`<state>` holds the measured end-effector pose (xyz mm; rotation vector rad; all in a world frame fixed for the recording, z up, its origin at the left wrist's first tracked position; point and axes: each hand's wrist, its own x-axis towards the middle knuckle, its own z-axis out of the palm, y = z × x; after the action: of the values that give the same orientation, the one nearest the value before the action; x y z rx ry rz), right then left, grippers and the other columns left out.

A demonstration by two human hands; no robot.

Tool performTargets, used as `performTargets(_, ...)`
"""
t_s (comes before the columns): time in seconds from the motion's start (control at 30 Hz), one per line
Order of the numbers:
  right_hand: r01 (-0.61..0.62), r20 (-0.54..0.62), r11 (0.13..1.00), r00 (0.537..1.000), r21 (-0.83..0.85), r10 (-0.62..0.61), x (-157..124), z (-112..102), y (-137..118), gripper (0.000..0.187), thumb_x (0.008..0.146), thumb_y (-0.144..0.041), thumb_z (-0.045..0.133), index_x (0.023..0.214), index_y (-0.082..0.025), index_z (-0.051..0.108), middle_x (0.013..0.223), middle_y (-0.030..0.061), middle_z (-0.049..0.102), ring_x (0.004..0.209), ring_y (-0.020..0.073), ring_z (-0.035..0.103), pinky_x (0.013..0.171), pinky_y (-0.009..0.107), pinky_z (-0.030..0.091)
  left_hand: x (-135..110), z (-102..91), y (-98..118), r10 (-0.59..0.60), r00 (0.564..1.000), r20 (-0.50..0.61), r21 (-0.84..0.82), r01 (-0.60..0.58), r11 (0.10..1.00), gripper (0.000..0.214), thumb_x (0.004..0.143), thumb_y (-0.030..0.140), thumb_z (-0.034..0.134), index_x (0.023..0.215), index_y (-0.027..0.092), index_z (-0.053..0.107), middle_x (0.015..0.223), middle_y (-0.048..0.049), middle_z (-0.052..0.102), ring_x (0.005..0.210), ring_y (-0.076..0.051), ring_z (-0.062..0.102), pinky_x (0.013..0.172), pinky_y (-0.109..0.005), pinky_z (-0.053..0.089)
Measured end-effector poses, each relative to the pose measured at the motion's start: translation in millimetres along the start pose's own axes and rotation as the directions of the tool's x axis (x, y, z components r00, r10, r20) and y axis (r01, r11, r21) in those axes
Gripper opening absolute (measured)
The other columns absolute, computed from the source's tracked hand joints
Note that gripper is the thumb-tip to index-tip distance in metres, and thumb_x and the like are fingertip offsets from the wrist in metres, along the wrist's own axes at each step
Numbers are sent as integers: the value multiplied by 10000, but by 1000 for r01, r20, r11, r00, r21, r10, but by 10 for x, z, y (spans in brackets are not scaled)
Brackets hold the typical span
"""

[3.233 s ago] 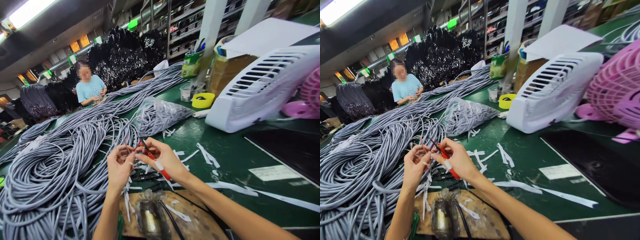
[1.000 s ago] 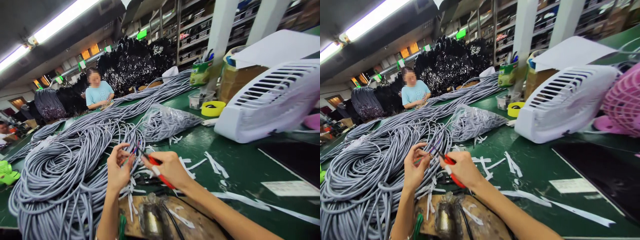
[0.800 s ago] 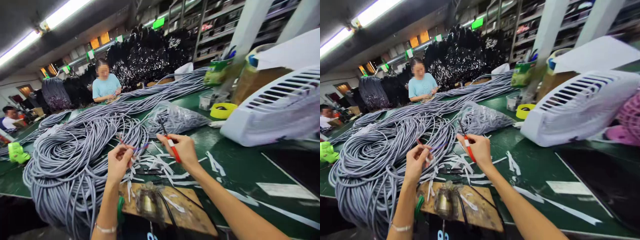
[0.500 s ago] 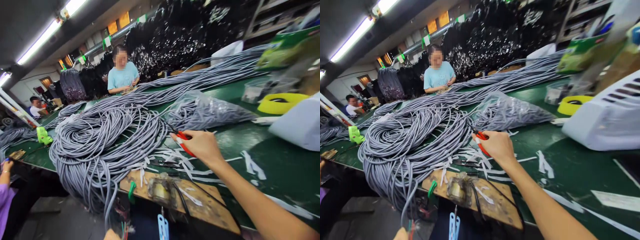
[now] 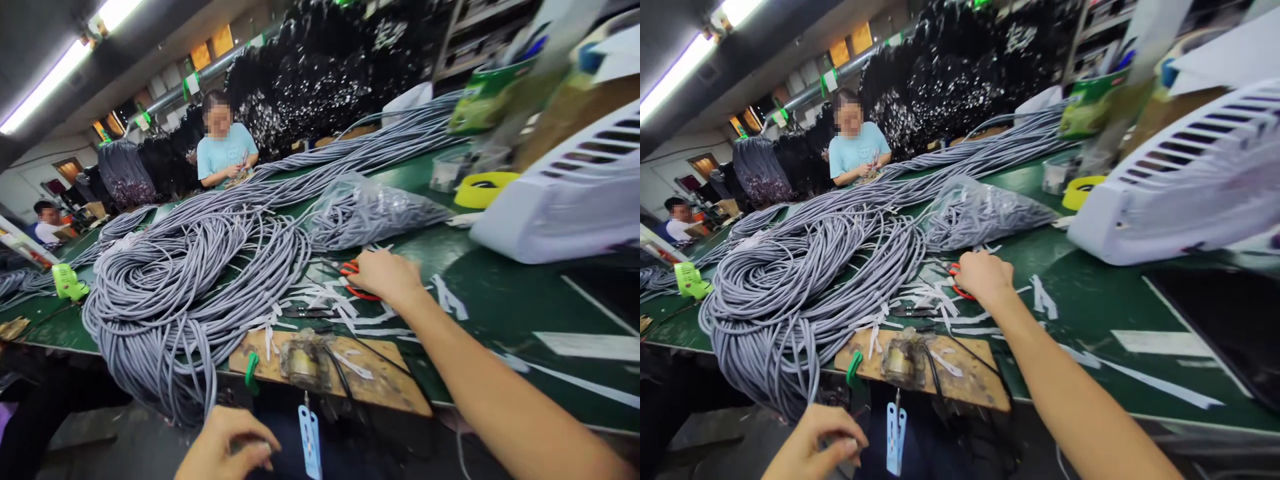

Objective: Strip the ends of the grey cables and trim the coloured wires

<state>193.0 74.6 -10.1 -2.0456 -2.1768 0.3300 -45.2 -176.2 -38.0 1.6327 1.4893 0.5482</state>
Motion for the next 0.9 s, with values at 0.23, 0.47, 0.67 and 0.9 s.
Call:
performTargets(0.23, 504, 138, 850, 841, 155, -524, -61, 26, -163, 147, 714, -222, 601, 798, -232, 722, 755, -19, 711, 717, 122, 640, 627, 154, 432, 1034, -569, 292, 306, 808, -503, 522, 3, 853, 201, 792, 220, 486, 906, 172, 644, 911, -76, 673, 860, -195, 613, 806, -317, 469)
performTargets(0.47, 550, 68, 827, 826, 120, -559, -59, 36, -143, 179, 779, -184, 551, 889, -166, 690, 863, 79, 688, 855, 198, 626, 740, 266, 450, 1477, -725, 114, 373, 814, -446, 609, -30, 793, 251, 779, 313, 413, 774, 172, 620, 769, -99, 640, 717, -250, 614, 698, -384, 468)
performTargets(0.67, 537, 125, 838, 829, 96, -545, -38, -41, -118, 257, 863, -311, 515, 1059, -150, 555, 1071, 60, 582, 923, 175, 577, 788, 387, 482, 1640, -873, 145, 298, 880, -371, 599, -18, 800, 296, 676, 498, 483, 573, 221, 479, 506, 16, 535, 485, -182, 526, 535, -292, 428)
performTargets(0.9, 372, 49, 928, 926, 36, -373, -35, -52, -105, 288, 868, -304, 506, 1124, -170, 521, 1132, 70, 548, 948, 184, 566, 790, 386, 485, 1396, -1090, 468, 157, 597, -787, 151, -61, 987, 356, 723, 493, 510, 559, 189, 423, 440, 74, 341, 414, -88, 327, 431, -203, 274)
